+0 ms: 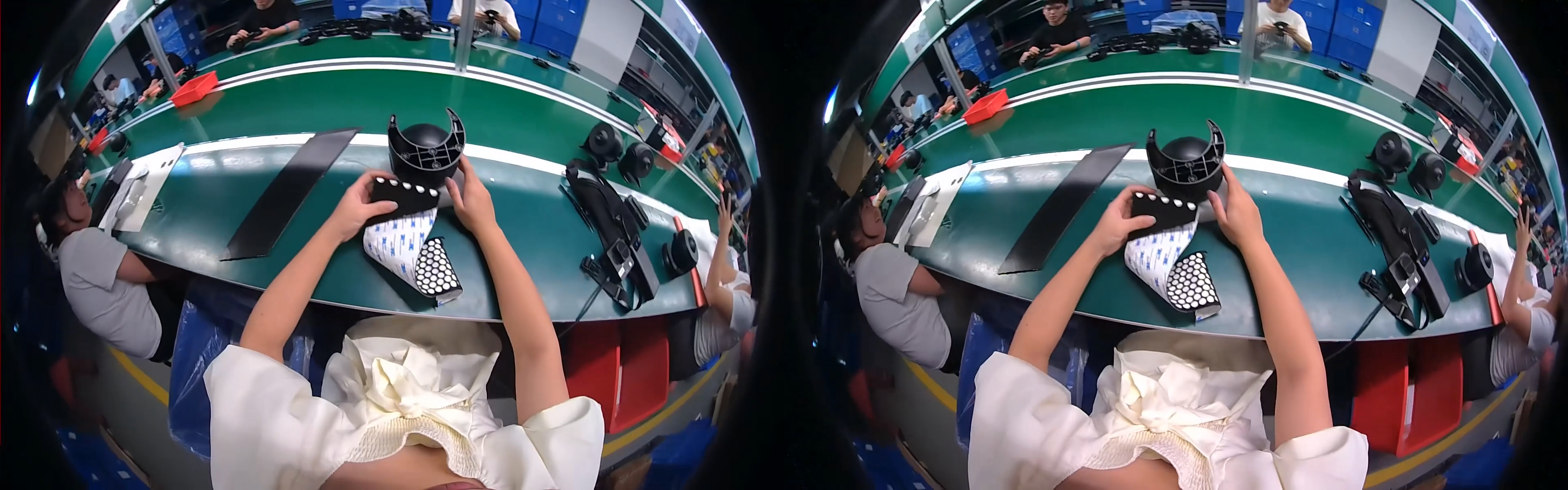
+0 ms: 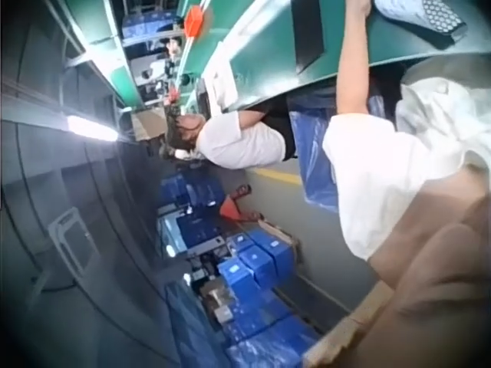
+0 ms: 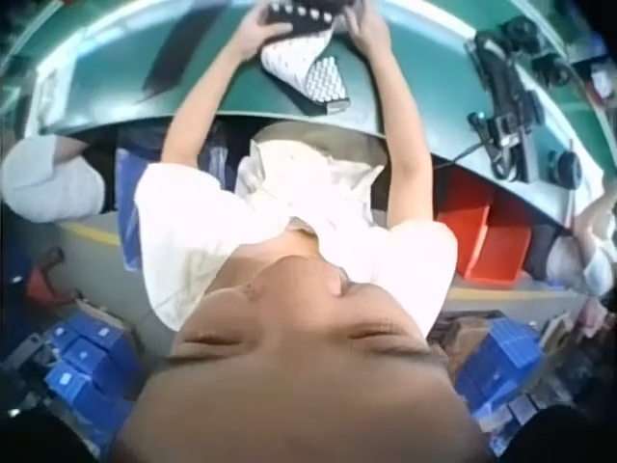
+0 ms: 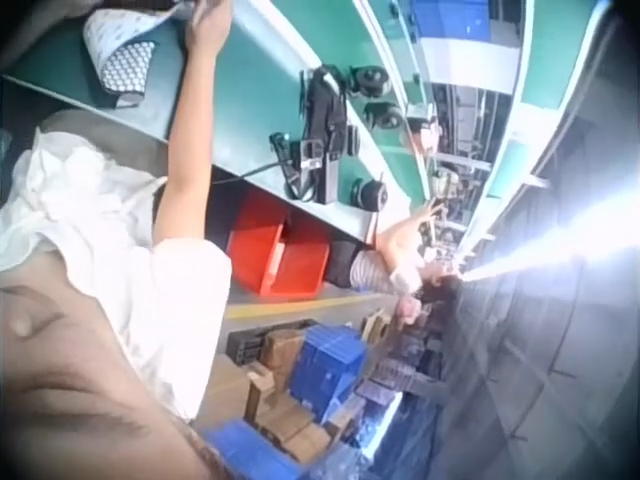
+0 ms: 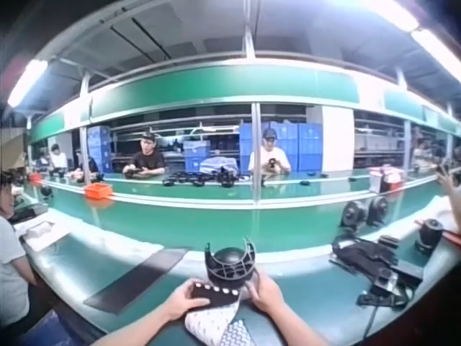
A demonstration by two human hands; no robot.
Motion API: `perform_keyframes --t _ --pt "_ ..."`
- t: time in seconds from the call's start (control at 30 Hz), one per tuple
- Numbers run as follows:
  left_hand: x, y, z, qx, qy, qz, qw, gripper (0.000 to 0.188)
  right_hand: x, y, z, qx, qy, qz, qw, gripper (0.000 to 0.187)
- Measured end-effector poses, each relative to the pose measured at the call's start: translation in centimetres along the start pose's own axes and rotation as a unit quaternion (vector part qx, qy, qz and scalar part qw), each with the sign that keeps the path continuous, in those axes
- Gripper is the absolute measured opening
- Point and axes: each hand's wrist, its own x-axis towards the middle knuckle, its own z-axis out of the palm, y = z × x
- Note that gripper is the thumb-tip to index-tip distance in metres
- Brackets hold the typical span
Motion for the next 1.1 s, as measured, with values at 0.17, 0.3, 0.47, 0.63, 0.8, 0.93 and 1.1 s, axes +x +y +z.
perform_keyframes --t 0.17,0.3,0.47,0.63,0.8,0.93,1.1 --pt "-0.3 0.8 -0.2 -0.001 0.039 -0.034 0.999 0.046 0.4 -0.6 0.6 0.036 0.020 -0.014 0.999 0.049" --pt "-0.3 0.9 0.0 -0.008 0.045 -0.045 0.998 0.047 0.6 1.3 0.8 -0.025 0.158 -0.081 0.984 0.041" --pt "-0.4 2.1 1.2 0.101 0.073 0.000 0.992 0.042 1.6 -2.0 -3.7 0.155 0.278 -0.130 0.939 0.017" --pt "-1.5 5.7 3.7 0.106 0.091 -0.012 0.990 0.042 1.5 -9.6 -5.9 0.218 -0.064 -0.084 0.970 0.025" --pt "-1.3 7.2 4.0 0.096 0.048 0.003 0.994 0.038 2.9 -10.9 -5.9 0.175 -0.143 -0.050 0.973 0.031" --pt "-1.9 7.3 2.0 0.158 0.018 0.013 0.987 0.032 3.6 -11.1 -5.1 0.216 -0.227 -0.008 0.949 0.024" --pt "-1.8 5.7 -0.2 0.148 -0.033 -0.014 0.988 0.031 3.3 -9.8 -2.9 0.269 -0.285 0.068 0.918 0.021"
